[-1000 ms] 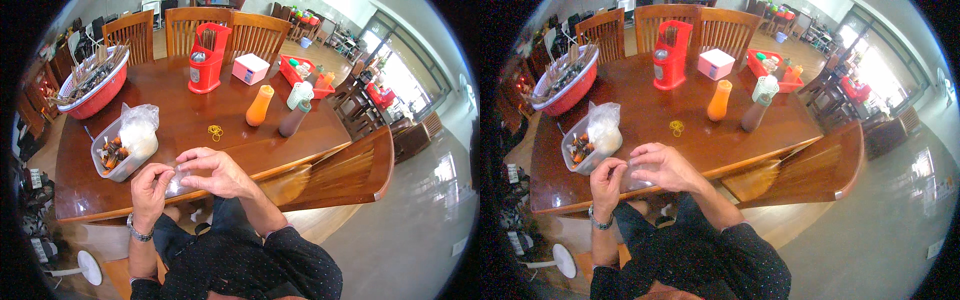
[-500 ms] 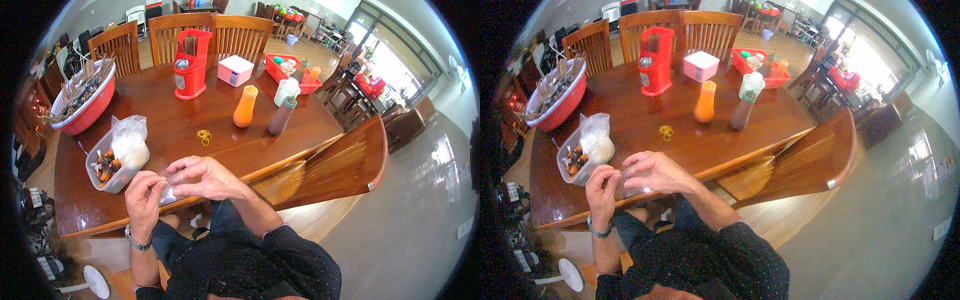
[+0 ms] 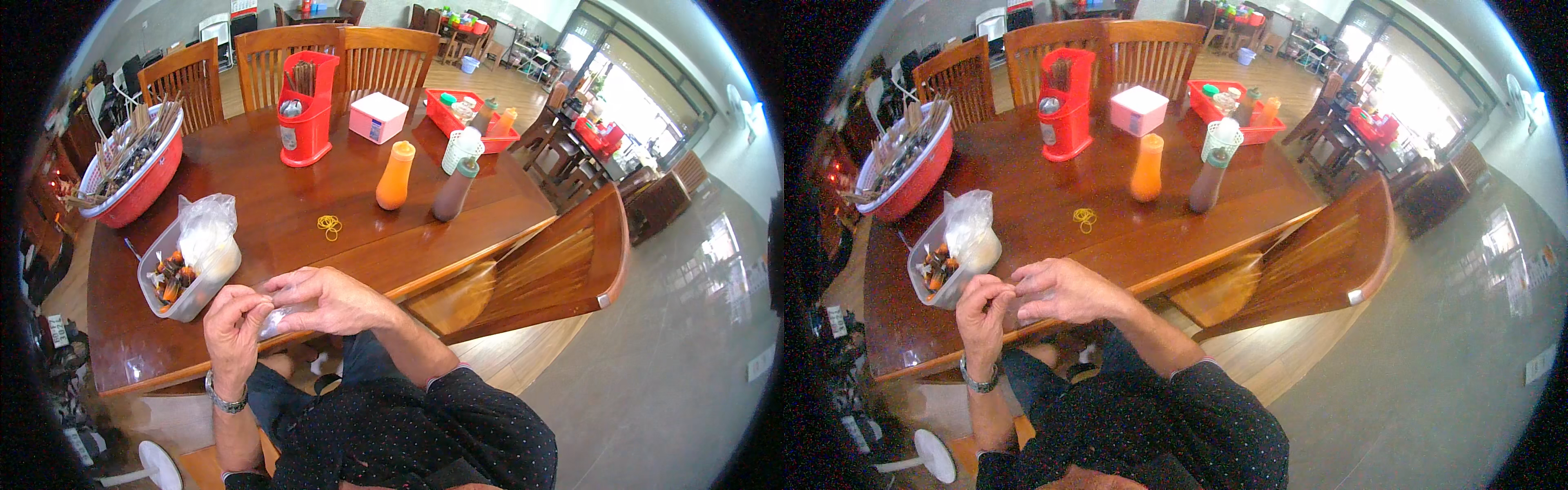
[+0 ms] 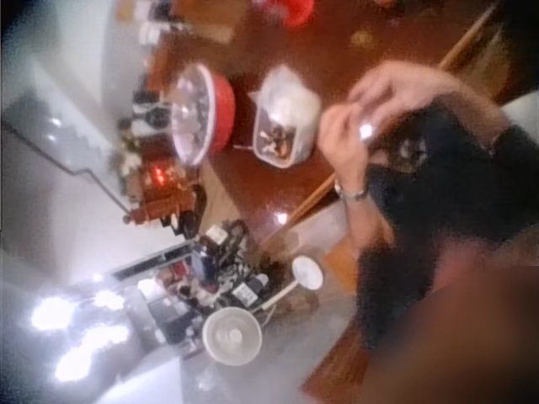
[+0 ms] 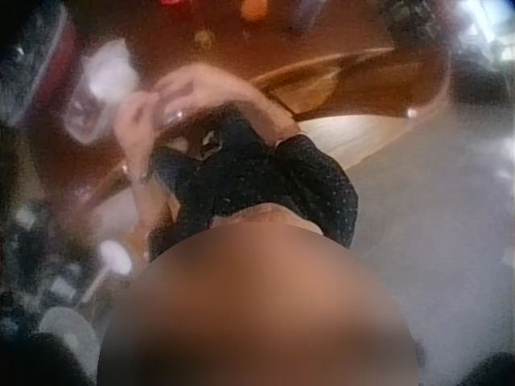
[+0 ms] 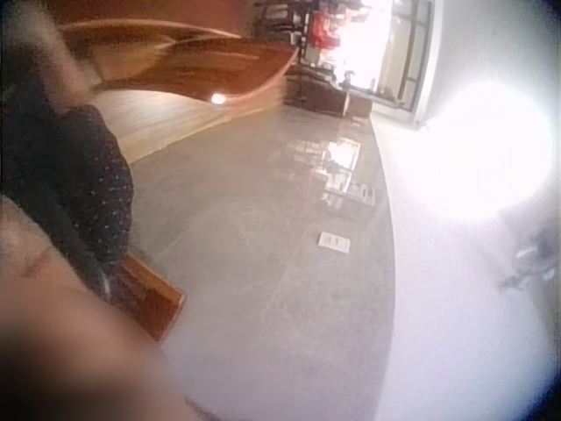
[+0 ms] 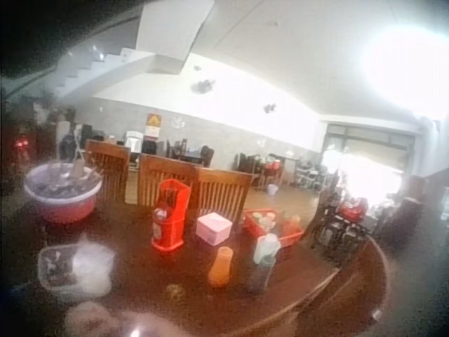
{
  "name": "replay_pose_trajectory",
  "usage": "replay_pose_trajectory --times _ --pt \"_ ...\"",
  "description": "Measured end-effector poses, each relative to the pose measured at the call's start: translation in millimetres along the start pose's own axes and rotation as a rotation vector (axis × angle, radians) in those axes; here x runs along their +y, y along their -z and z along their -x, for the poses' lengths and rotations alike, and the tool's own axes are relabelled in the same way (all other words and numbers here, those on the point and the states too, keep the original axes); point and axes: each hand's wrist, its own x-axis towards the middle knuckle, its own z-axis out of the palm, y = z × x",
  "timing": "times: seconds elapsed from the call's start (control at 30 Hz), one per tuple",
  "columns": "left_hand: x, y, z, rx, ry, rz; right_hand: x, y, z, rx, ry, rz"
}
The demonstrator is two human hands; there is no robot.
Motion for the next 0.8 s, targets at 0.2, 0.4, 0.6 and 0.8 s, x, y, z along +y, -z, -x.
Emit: replay_pose_trajectory --times 0.2,0.4,0.6,0.8 --pt "6 -2 -1 0.038 -0.234 -0.603 2 -11 -8 0.278 -0.092 -0.034" --pt "-20 -21 -6 0.108 -0.518 -0.874 8 -35 -24 0.276 -0.037 -0.026" --pt "-65 -23 -13 0.221 -0.614 -0.809 12 -50 -33 0.361 -0.095 -0.136" --pt "-72 -41 -11 0.297 -0.517 -0.770 13 -53 -38 0.393 -0.173 -0.137"
